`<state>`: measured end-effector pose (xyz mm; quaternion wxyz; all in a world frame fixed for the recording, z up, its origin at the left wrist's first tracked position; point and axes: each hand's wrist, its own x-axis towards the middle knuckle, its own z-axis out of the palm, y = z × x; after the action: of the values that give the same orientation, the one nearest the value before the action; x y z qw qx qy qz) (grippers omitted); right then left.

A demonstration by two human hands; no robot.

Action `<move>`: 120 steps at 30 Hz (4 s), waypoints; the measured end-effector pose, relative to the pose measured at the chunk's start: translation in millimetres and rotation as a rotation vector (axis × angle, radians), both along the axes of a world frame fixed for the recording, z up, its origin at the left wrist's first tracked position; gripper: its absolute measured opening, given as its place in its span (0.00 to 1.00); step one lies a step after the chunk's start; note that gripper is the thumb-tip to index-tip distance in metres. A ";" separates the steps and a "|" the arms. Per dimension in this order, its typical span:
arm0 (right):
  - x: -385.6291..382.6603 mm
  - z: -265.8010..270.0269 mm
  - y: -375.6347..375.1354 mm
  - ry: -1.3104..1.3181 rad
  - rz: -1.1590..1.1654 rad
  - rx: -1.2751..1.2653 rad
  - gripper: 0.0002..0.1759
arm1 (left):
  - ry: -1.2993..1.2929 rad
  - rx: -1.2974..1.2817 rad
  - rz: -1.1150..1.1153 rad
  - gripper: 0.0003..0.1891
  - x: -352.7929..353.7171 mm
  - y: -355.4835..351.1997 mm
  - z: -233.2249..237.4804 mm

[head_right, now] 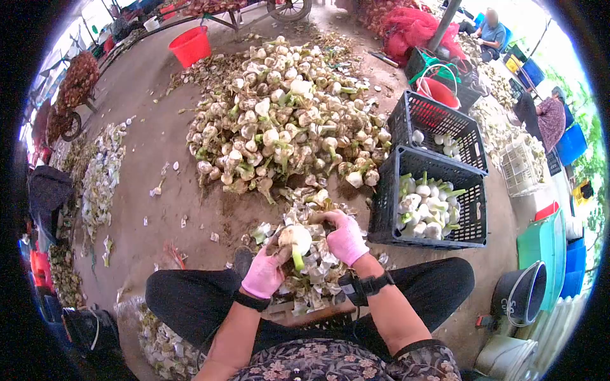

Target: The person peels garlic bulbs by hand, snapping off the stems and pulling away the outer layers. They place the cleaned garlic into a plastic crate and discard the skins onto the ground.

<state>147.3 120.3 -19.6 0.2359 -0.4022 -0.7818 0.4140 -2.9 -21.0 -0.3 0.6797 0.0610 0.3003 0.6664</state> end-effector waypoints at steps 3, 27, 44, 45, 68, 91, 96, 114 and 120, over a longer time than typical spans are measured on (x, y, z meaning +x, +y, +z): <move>-1.7 56.6 -6.4 0.104 0.090 -0.063 0.24 | 0.072 -0.008 0.006 0.29 -0.2 1.6 1.2; -16.3 48.9 -13.5 -0.092 0.082 0.073 0.08 | 0.070 -0.098 -0.186 0.24 1.5 -3.5 -3.5; -2.1 28.0 -33.8 0.293 0.176 -0.784 0.30 | 1.075 -0.042 -0.003 0.32 11.9 11.3 -19.5; -3.0 29.3 -35.6 0.281 0.110 -0.840 0.29 | 0.932 -0.005 0.035 0.33 16.0 12.2 -24.0; -32.9 -167.1 215.4 -0.469 -0.370 0.179 0.25 | 0.651 -0.488 0.014 0.26 14.4 51.9 -80.4; -41.8 16.5 -13.1 0.799 -0.140 -0.945 0.20 | 1.312 -0.074 0.392 0.31 8.0 29.9 -11.6; -62.6 18.1 -41.9 0.621 -0.323 -0.647 0.19 | 1.496 -0.103 0.460 0.27 3.4 16.7 -1.6; -34.7 38.3 -47.9 0.355 -0.130 -0.358 0.19 | 1.100 -0.010 0.287 0.28 2.0 10.2 11.4; -26.1 32.9 -44.1 0.331 -0.111 -0.117 0.20 | 0.620 -0.087 0.191 0.26 -6.2 5.1 -0.6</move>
<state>121.1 76.2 13.3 0.3601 -0.3839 -0.6835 0.5058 -9.1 -15.8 -0.9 0.4922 0.2033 0.5255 0.6635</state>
